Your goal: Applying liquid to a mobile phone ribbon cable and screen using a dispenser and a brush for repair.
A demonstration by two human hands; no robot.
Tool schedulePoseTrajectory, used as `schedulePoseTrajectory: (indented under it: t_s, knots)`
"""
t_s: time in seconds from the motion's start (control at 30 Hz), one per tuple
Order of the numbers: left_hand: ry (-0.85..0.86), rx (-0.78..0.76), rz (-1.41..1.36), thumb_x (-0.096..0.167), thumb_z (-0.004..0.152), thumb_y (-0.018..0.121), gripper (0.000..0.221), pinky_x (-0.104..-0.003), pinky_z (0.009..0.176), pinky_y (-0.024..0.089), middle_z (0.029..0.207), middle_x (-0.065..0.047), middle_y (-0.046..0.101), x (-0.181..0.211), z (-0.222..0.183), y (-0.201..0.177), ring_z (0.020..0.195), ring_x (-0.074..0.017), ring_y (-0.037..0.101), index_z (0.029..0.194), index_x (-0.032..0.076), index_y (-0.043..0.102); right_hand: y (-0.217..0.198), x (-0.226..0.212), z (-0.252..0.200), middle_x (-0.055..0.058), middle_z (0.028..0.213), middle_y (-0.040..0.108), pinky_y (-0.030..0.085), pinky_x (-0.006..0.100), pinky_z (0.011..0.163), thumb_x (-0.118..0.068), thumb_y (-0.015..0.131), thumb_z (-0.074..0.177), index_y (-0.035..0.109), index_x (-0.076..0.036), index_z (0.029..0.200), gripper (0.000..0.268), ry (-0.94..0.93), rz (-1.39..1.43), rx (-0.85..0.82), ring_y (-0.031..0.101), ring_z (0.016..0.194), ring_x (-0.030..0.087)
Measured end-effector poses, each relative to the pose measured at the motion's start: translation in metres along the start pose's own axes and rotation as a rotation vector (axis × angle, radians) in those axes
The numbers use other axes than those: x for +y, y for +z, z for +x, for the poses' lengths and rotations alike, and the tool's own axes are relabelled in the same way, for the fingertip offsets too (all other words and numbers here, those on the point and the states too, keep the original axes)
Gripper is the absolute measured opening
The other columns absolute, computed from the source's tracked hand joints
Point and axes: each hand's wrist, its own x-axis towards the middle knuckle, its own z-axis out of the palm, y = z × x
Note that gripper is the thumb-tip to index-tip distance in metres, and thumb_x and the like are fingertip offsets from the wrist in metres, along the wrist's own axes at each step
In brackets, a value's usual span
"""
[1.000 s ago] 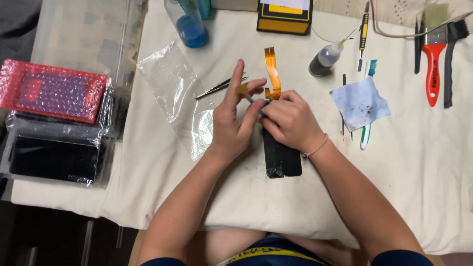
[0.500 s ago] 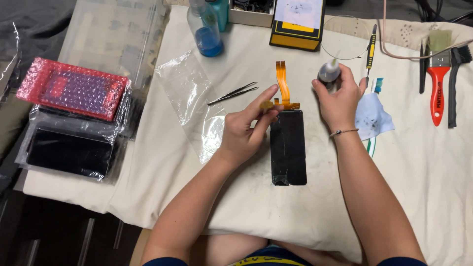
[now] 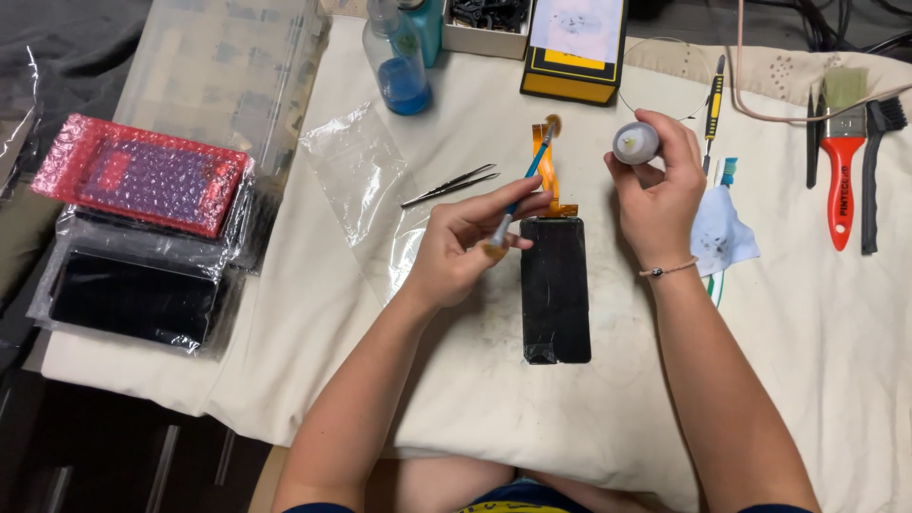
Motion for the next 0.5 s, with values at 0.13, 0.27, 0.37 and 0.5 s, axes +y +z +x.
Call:
schedulePoseTrajectory:
  t_s: [0.13, 0.27, 0.37, 0.5]
  knots:
    - [0.001, -0.033, -0.068, 0.004, 0.081, 0.053, 0.066, -0.042, 0.104, 0.057, 0.143, -0.020, 0.063, -0.013, -0.001, 0.004, 0.136, -0.0267, 0.058, 0.147, -0.003, 0.055, -0.011, -0.003, 0.008, 0.014, 0.132, 0.054, 0.062, 0.036, 0.090, 0.014, 0.081, 0.095, 0.062, 0.001, 0.135, 0.046, -0.078, -0.034, 0.042, 0.061, 0.117, 0.030]
    - [-0.082, 0.232, 0.123, 0.013, 0.098, 0.066, 0.033, -0.029, 0.079, 0.067, 0.118, -0.019, 0.075, -0.021, -0.001, 0.016, 0.108, -0.0216, 0.073, 0.128, 0.000, 0.067, -0.025, -0.024, 0.015, 0.017, 0.132, 0.051, 0.061, 0.040, 0.094, 0.020, 0.075, 0.095, 0.063, 0.003, 0.133, 0.044, -0.186, -0.079, 0.103, 0.057, 0.124, 0.032]
    - [-0.037, 0.280, 0.456, 0.004, 0.092, 0.071, 0.016, -0.022, 0.076, 0.065, 0.100, -0.009, 0.078, -0.026, -0.002, 0.020, 0.091, -0.0140, 0.076, 0.108, 0.006, 0.073, -0.037, -0.034, 0.022, 0.021, 0.133, 0.049, 0.061, 0.045, 0.098, 0.023, 0.069, 0.095, 0.064, 0.008, 0.131, 0.040, -0.313, -0.116, 0.150, 0.053, 0.129, 0.036]
    - [-0.085, 0.100, 0.571, 0.006, 0.100, 0.060, 0.031, -0.027, 0.082, 0.063, 0.103, -0.012, 0.079, -0.042, -0.014, 0.028, 0.097, -0.0212, 0.079, 0.116, 0.009, 0.033, -0.055, -0.051, 0.027, 0.023, 0.133, 0.044, 0.055, 0.053, 0.104, 0.025, 0.061, 0.094, 0.064, 0.013, 0.132, 0.040, -0.451, -0.190, 0.210, 0.049, 0.127, 0.040]
